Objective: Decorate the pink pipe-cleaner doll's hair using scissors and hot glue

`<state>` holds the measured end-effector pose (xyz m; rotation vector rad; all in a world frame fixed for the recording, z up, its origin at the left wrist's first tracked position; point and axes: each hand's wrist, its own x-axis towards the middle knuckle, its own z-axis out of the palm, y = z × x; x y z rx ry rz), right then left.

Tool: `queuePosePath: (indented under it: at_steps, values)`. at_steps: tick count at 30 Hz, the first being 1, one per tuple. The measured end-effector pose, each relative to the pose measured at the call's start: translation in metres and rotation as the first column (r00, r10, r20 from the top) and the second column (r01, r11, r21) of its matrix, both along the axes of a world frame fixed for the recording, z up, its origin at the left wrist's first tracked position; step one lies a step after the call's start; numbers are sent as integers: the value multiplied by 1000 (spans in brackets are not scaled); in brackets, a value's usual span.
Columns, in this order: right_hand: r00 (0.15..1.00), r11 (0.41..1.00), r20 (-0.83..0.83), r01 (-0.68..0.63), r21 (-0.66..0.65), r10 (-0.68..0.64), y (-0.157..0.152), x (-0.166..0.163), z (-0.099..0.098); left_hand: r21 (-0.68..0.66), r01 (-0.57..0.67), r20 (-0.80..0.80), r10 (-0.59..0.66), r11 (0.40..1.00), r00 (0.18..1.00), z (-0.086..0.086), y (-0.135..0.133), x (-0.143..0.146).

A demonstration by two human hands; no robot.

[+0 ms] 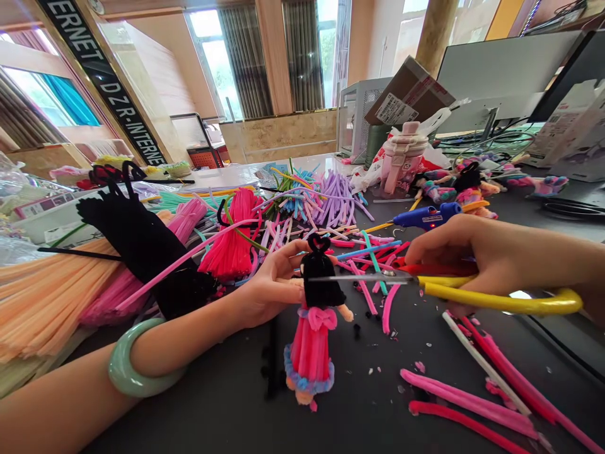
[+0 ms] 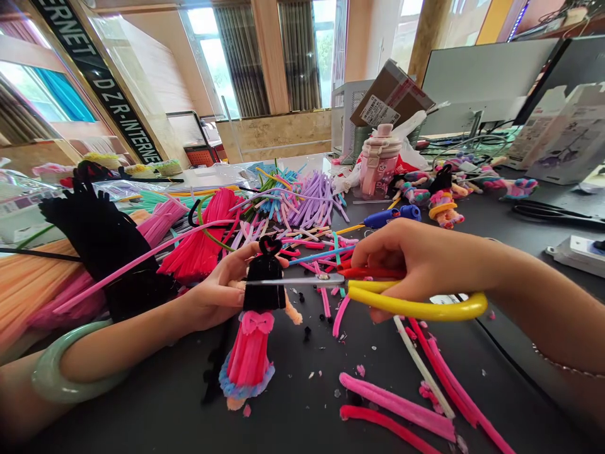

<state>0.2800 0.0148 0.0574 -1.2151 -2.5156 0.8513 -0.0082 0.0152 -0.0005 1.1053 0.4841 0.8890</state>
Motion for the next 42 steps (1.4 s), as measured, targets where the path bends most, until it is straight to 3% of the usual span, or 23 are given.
queuePosePath:
  at_steps: [9,20,28,35,42]
  values:
    - [997,981,46,-52,-188,61,0,-10,2,22,12,-39,-11,1000,999,1,-1,-1]
    - [989,950,60,-109,-294,132,-1,-10,2,9,22,-58,-21,1000,998,4,-4,1]
    - [997,984,-44,-65,-163,59,4,-8,-5,11,51,-47,-50,999,998,2,-2,1]
    - [995,955,17,-93,-280,102,-1,-9,-3,23,41,-37,-40,999,999,3,-3,1]
    - [1000,995,-9,-12,-97,11,0,-6,2,6,3,-34,-2,1000,999,3,-3,1]
